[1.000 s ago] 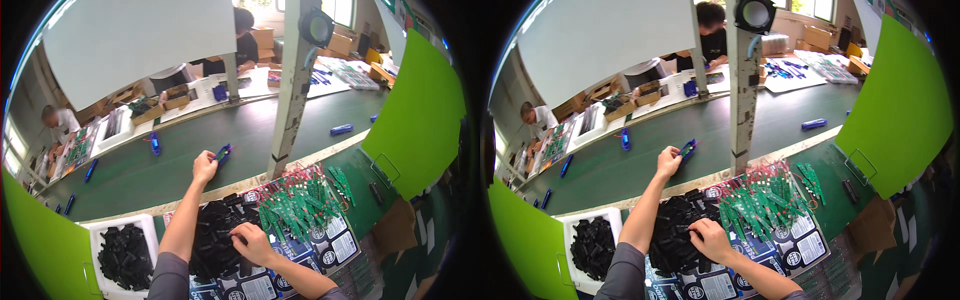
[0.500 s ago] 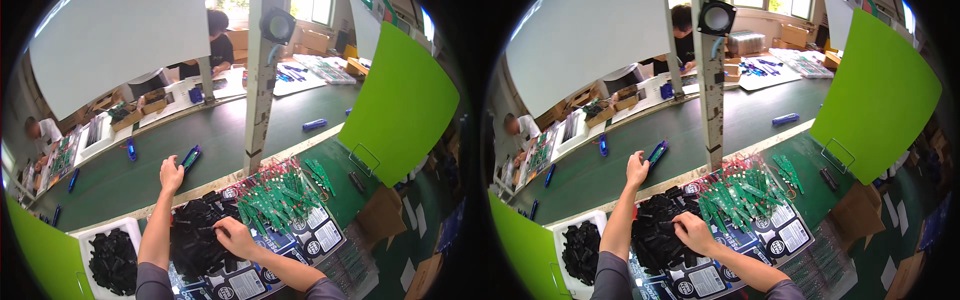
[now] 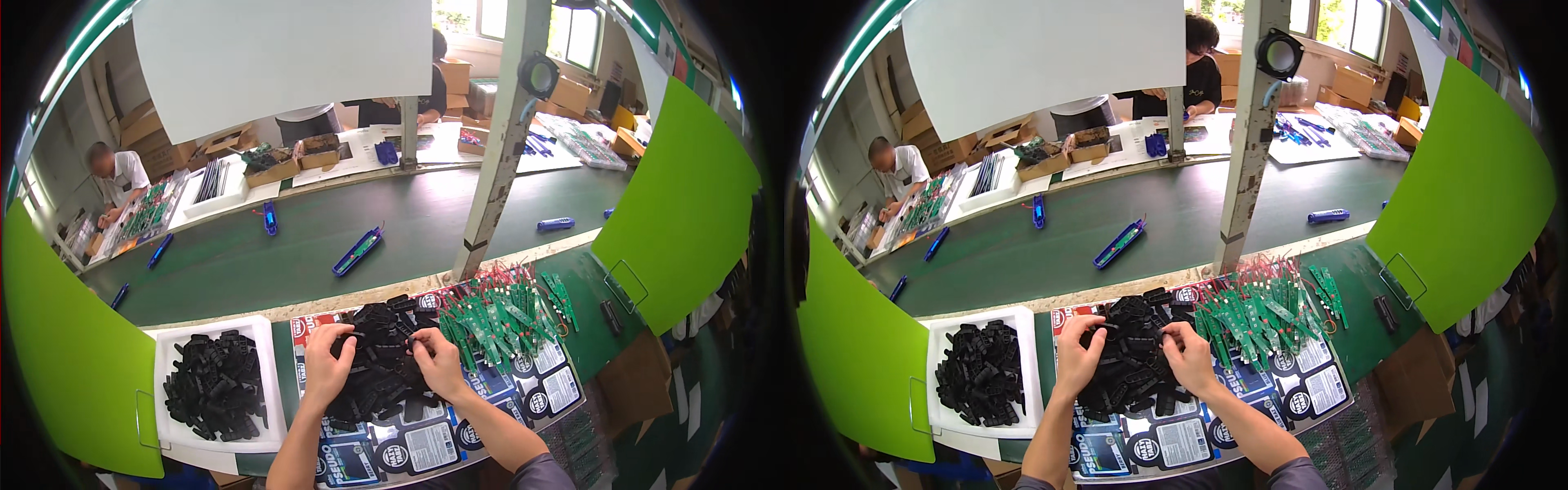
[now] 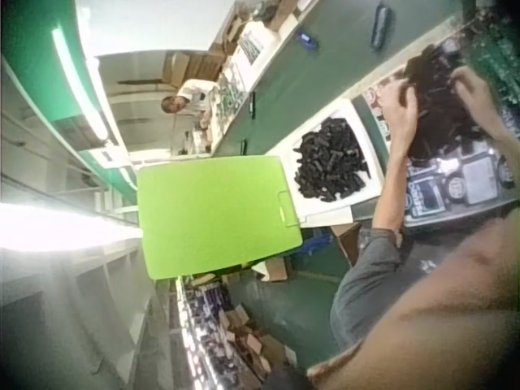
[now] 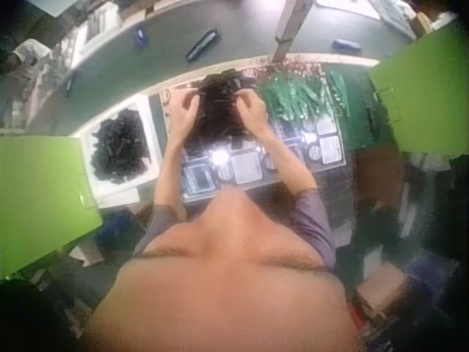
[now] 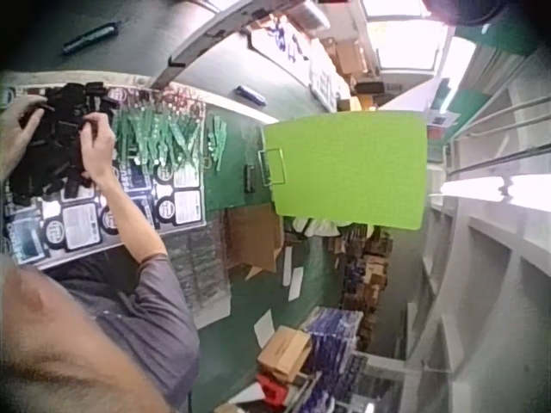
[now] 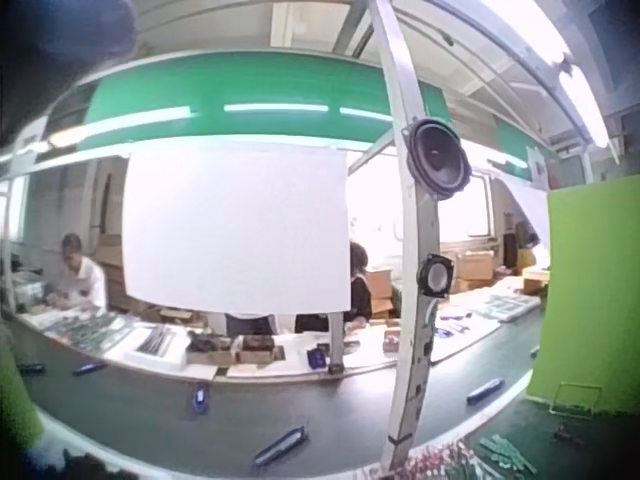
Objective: The person assembles small electronic devices by inserting green circuit boards into blue plastic housings. They repeatedly pick up a housing, insert a board, and place the assembled unit on the table. The person also handles black plastic components from a white tray, occasionally moving them aside.
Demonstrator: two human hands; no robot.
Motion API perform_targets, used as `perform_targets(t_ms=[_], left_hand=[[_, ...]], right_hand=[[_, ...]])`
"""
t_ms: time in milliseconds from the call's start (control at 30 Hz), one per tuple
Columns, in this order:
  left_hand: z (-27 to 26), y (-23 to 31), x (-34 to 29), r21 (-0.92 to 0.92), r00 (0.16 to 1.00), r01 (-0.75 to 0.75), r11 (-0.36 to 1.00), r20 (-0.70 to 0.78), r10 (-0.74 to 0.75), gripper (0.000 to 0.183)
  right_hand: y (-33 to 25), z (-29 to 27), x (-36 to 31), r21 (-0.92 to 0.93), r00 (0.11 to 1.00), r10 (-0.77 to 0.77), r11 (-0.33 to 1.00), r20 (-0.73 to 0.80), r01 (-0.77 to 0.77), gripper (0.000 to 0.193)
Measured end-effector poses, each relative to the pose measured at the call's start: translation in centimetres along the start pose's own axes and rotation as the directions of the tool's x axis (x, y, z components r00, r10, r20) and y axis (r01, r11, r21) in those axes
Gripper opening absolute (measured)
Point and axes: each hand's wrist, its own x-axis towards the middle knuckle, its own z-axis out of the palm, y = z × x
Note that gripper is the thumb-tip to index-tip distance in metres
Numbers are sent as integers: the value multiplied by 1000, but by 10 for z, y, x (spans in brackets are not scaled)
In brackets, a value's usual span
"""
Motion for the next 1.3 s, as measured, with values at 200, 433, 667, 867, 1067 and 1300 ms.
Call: perform_targets(t_ms=[200, 433, 667, 867, 1067, 1300], left_hand=[[-11, -6, -15, -14, 998, -5, 1000, -61, 4, 18], [-9, -8, -24, 34, 995, -17, 999, -98, 21, 16], [-4, -18, -25, 22, 993, 9, 1000, -118, -6, 16], [2, -24, -26, -18, 995, 38, 999, -96, -39, 15], [2, -22, -27, 8, 994, 86, 996, -71, -85, 15], [2, -19, -26, -4, 993, 107, 994, -46, -107, 18]], right_hand=[[-1, -1, -1, -39, 1000, 2, 999, 29, -1, 13], [5, -3, -2, -13, 998, 40, 999, 43, -40, 13], [5, 0, -1, -8, 999, 27, 1000, 20, -27, 13], [-6, -5, -2, -71, 998, 63, 996, 31, -60, 13], [-12, -5, 1, -111, 998, -6, 994, 58, 12, 15], [-15, -8, 1, -107, 998, 14, 994, 59, -8, 16]])
